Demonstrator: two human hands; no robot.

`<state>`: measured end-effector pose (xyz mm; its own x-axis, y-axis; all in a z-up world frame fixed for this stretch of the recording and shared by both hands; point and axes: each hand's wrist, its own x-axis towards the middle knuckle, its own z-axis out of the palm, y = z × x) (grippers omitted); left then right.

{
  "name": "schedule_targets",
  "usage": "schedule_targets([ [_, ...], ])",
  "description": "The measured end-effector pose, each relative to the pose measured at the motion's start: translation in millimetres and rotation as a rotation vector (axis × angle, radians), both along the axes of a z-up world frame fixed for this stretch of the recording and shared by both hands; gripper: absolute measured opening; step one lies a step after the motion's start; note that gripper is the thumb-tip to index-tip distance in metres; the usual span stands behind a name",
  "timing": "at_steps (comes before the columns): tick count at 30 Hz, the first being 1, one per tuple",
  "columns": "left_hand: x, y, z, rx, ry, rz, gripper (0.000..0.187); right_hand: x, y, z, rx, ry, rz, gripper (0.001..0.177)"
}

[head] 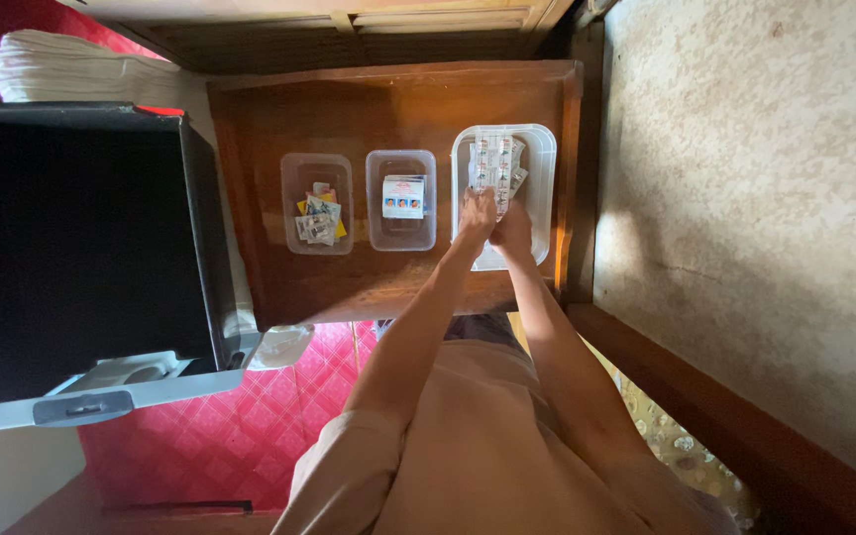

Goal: The person organizes medicine by removing pill blister packs and small packets from a black container and placing them into smaller clear plastic bins on a table.

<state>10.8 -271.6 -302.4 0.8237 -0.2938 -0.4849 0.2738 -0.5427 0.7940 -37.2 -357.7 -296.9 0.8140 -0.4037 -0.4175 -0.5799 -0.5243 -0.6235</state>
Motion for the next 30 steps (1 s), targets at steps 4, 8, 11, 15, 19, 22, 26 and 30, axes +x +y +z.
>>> schedule_targets([
  [4,-1,0,-1,0.112,-0.12,-0.131,0.043,7,2,7,-0.068,0.111,0.058,0.036],
  [8,4,-3,-12,0.14,-0.089,-0.041,0.054,19,8,34,0.179,0.05,-0.193,0.043],
  [11,8,-7,-17,-0.012,0.221,0.234,0.065,20,8,47,0.147,-0.117,-0.185,0.045],
  [15,-2,2,-18,0.104,-0.3,-0.124,0.059,21,9,38,0.05,-0.181,-0.106,0.045],
  [19,6,-4,-15,0.046,-0.029,-0.006,0.056,17,6,28,-0.059,-0.179,-0.098,0.054],
  [22,9,-6,-14,-0.012,0.337,0.171,0.058,17,5,28,0.032,-0.107,-0.124,0.053],
  [26,-2,-1,-9,0.144,-0.252,-0.094,0.047,19,4,22,0.019,-0.175,-0.105,0.047],
  [30,-3,-4,-8,0.196,-0.441,-0.15,0.047,19,4,22,0.045,-0.194,-0.119,0.048],
])
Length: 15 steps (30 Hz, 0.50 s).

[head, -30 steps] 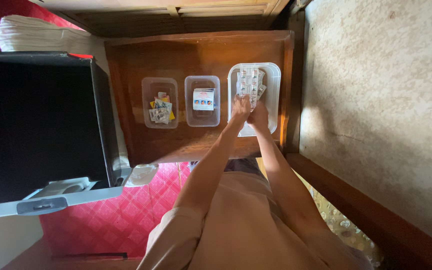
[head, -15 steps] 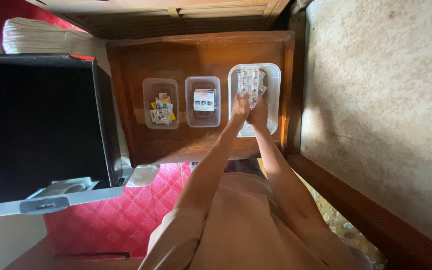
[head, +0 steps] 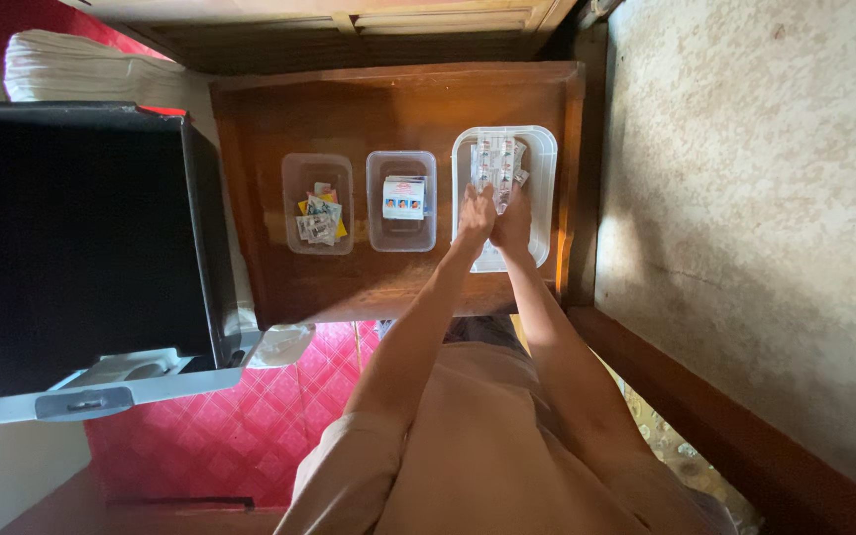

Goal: The person organizes medicine by removing pill blister packs and small packets from a black container and placing them into smaller clear plastic bins on a table.

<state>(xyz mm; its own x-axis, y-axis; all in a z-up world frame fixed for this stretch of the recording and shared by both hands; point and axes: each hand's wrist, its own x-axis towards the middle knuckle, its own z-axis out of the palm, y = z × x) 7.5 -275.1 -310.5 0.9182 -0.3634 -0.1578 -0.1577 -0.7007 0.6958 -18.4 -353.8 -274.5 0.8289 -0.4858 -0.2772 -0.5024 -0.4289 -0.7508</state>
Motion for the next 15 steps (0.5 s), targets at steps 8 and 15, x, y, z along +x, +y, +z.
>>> schedule_targets([
  [8,9,-5,-14,-0.212,0.593,0.344,0.062,2,-3,15,0.012,-0.023,-0.013,0.048],
  [15,12,-5,7,-0.256,0.808,0.445,0.068,0,-3,14,0.126,-0.018,-0.012,0.046],
])
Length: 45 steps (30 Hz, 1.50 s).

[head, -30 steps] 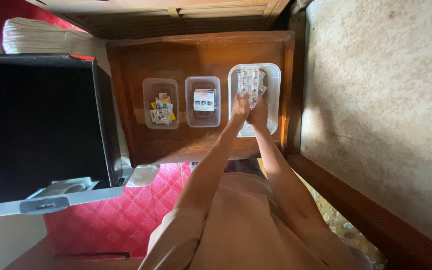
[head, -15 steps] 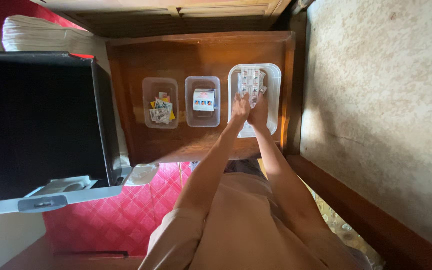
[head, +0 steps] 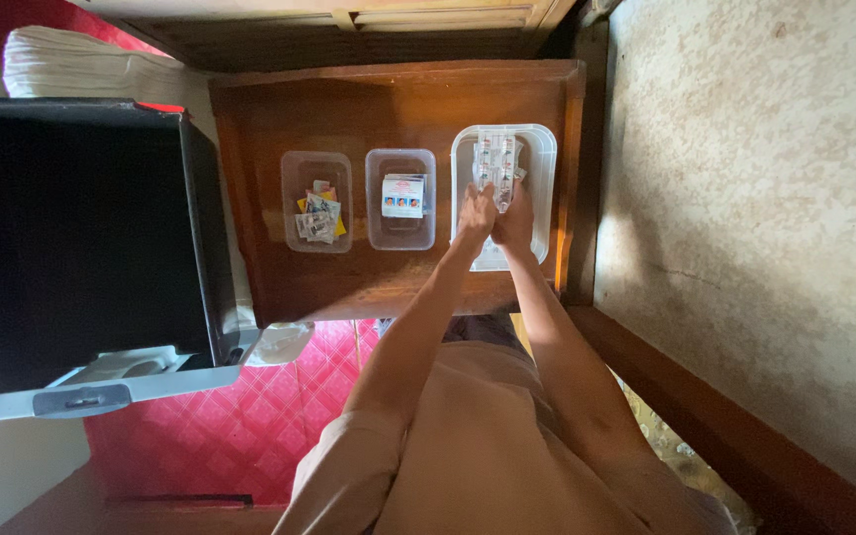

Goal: The person organizes medicine by removing pill blister packs and small packets from a black container and placing them into smaller clear plastic bins on a table.

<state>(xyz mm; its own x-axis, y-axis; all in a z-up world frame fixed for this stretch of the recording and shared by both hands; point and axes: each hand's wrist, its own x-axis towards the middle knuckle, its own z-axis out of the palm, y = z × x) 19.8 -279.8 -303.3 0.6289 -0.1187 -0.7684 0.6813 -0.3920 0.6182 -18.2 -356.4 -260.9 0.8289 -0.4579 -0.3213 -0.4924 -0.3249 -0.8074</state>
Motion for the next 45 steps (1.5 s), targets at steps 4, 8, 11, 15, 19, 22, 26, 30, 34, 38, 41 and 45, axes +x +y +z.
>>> schedule_targets([
  [4,-7,2,-15,0.024,-0.19,-0.024,0.07,0,-1,6,-0.065,0.023,0.013,0.049],
  [8,-17,0,-21,0.2,-0.628,-0.388,0.056,-7,-2,13,-0.184,0.009,0.081,0.059],
  [11,-11,-5,-12,0.165,-0.313,-0.188,0.058,-10,0,9,-0.273,-0.012,0.118,0.068],
  [15,-16,-5,16,0.151,-0.612,-0.168,0.064,-8,-1,15,0.791,-0.179,-0.434,0.057],
  [19,-12,0,74,0.161,-0.784,-0.176,0.051,-25,-6,76,-0.445,-0.297,0.159,0.06],
  [22,-11,12,127,0.088,-0.865,-0.158,0.036,-29,-5,107,-0.357,-0.274,0.158,0.04],
  [26,-17,29,178,0.147,-0.902,-0.193,0.029,-36,-14,115,-0.365,-0.243,0.056,0.017],
  [30,-21,43,179,0.332,-0.993,-0.254,0.03,-42,-22,118,-0.798,-0.447,0.024,0.031],
  [34,-29,60,149,0.513,-1.122,-0.266,0.034,-57,-25,116,-0.804,-0.316,0.061,0.055],
  [38,-38,70,112,0.567,-1.086,-0.327,0.043,-66,-26,104,-0.642,-0.072,0.065,0.056],
  [41,-39,71,102,0.514,-0.932,-0.289,0.05,-70,-28,97,-0.591,-0.009,0.062,0.054],
  [45,-41,70,90,0.457,-0.839,-0.292,0.049,-68,-31,84,-0.544,-0.026,0.046,0.054],
])
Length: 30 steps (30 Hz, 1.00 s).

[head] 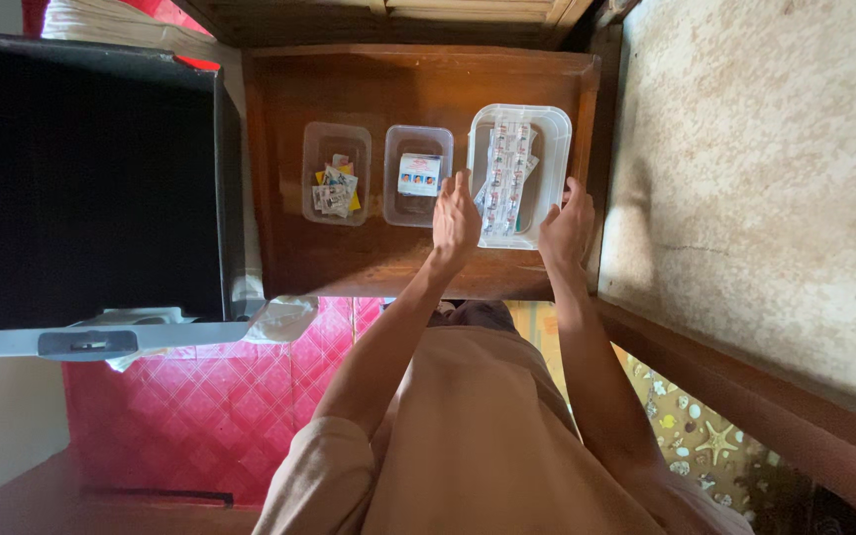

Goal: The person organizes medicine by removing pill blister packs and small packets from a black container and placing them into smaller clear plastic bins on a table.

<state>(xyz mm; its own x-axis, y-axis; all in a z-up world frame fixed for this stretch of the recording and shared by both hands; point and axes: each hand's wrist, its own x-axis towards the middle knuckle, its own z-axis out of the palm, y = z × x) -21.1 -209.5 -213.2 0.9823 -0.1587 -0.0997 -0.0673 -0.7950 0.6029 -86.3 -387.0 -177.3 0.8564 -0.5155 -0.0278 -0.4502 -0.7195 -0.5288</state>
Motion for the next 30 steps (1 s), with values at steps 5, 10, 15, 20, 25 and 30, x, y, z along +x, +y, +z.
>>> schedule_targets([
  [5,-1,3,7,-0.075,-0.036,-0.009,0.049,-2,3,2,0.048,0.007,-0.032,0.052],
  [10,1,5,25,-0.122,-0.062,0.011,0.049,0,13,22,0.028,-0.076,0.021,0.048],
  [15,-3,-9,12,-0.026,-0.116,-0.103,0.026,3,24,6,-0.165,-0.432,0.14,0.036],
  [20,-4,-36,6,-0.241,-0.1,-0.075,0.037,15,38,-46,0.294,-0.187,0.081,0.046],
  [25,13,-56,-33,-0.353,0.211,0.108,0.054,39,38,-79,0.197,-0.068,0.087,0.07],
  [30,21,-58,-69,-0.28,0.606,0.18,0.096,51,38,-94,0.494,0.069,0.008,0.051],
])
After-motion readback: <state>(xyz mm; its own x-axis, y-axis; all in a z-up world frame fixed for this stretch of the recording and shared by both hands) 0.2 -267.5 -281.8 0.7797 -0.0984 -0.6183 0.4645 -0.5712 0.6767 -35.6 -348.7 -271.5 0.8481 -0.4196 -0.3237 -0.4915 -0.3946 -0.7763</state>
